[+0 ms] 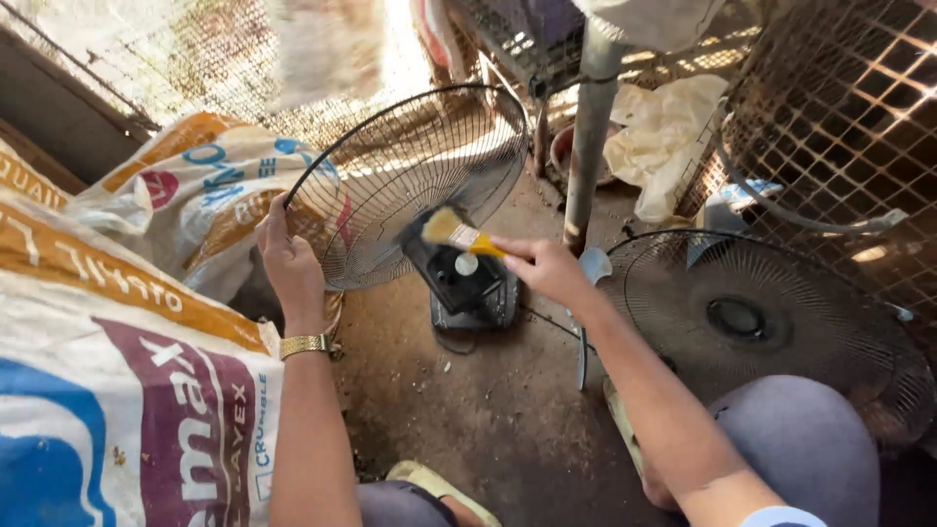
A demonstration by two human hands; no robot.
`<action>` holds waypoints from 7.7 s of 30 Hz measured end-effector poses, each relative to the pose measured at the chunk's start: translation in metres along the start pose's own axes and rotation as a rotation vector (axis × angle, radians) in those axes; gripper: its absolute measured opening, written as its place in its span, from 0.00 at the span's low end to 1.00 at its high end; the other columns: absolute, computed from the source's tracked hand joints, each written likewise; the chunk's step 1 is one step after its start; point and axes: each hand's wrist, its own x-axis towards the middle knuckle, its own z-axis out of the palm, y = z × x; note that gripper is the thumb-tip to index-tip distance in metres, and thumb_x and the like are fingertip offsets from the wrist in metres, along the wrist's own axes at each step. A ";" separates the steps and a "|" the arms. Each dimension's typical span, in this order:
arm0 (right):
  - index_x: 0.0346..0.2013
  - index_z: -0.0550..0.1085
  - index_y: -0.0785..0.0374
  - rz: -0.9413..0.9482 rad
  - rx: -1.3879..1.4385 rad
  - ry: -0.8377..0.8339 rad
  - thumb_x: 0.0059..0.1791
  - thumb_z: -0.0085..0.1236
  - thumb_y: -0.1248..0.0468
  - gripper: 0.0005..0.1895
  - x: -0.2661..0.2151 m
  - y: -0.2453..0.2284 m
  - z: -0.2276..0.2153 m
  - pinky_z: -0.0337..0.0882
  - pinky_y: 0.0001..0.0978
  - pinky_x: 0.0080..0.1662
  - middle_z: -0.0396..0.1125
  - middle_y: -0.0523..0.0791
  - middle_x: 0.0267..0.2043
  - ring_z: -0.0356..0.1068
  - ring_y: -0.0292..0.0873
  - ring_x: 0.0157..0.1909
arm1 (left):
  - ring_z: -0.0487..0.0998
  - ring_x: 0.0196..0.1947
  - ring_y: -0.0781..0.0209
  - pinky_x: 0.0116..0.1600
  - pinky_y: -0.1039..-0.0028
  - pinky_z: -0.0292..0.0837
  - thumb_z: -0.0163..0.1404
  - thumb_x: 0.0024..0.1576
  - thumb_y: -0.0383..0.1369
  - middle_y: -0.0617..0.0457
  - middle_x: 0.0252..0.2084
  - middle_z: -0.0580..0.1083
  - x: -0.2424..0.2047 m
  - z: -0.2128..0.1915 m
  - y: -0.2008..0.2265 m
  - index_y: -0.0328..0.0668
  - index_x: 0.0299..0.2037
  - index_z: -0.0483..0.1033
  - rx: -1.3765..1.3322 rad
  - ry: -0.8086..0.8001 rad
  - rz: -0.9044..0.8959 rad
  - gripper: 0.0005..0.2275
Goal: Cleaning dust from a fan motor housing and metal guard using a small paintbrush.
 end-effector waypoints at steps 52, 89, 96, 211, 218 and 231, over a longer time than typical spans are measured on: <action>0.67 0.66 0.58 0.006 0.157 0.315 0.56 0.46 0.64 0.23 0.022 0.051 0.093 0.55 0.21 0.22 0.62 0.44 0.46 0.52 0.30 0.20 | 0.65 0.62 0.46 0.66 0.30 0.34 0.41 0.58 0.69 0.48 0.56 0.66 0.035 0.074 0.084 0.53 0.63 0.66 0.576 0.068 0.512 0.34; 0.70 0.66 0.59 -0.226 0.162 0.441 0.60 0.42 0.63 0.22 0.033 0.060 0.055 0.66 0.49 0.63 0.65 0.57 0.65 0.67 0.56 0.64 | 0.59 0.58 0.47 0.63 0.22 0.41 0.63 0.55 0.59 0.49 0.52 0.63 0.033 0.064 0.093 0.52 0.65 0.65 0.495 -0.035 0.420 0.34; 0.66 0.71 0.43 0.036 -0.019 0.270 0.57 0.45 0.56 0.22 0.001 0.102 0.075 0.71 0.42 0.59 0.72 0.44 0.59 0.71 0.48 0.59 | 0.60 0.59 0.47 0.63 0.22 0.41 0.56 0.56 0.66 0.49 0.52 0.63 0.035 0.062 0.088 0.53 0.65 0.65 0.514 -0.033 0.399 0.36; 0.66 0.70 0.55 0.385 0.532 0.152 0.52 0.54 0.64 0.25 -0.019 0.169 0.080 0.67 0.35 0.35 0.65 0.52 0.38 0.63 0.46 0.33 | 0.55 0.73 0.35 0.73 0.42 0.42 0.57 0.53 0.57 0.33 0.71 0.53 -0.133 0.092 0.014 0.47 0.76 0.40 -0.471 -0.339 -0.998 0.48; 0.65 0.71 0.53 0.544 0.796 0.010 0.55 0.50 0.61 0.22 -0.031 0.143 0.105 0.54 0.26 0.15 0.58 0.43 0.19 0.50 0.34 0.10 | 0.50 0.74 0.35 0.71 0.41 0.49 0.66 0.47 0.50 0.37 0.71 0.47 -0.151 0.100 0.065 0.63 0.77 0.30 0.017 -0.226 -0.801 0.56; 0.70 0.63 0.56 0.573 0.894 -0.150 0.52 0.55 0.62 0.30 -0.047 0.131 0.135 0.51 0.23 0.14 0.53 0.42 0.20 0.48 0.32 0.10 | 0.61 0.69 0.41 0.66 0.47 0.53 0.67 0.40 0.54 0.38 0.67 0.58 -0.112 0.065 0.006 0.60 0.77 0.36 0.413 -0.371 -0.711 0.59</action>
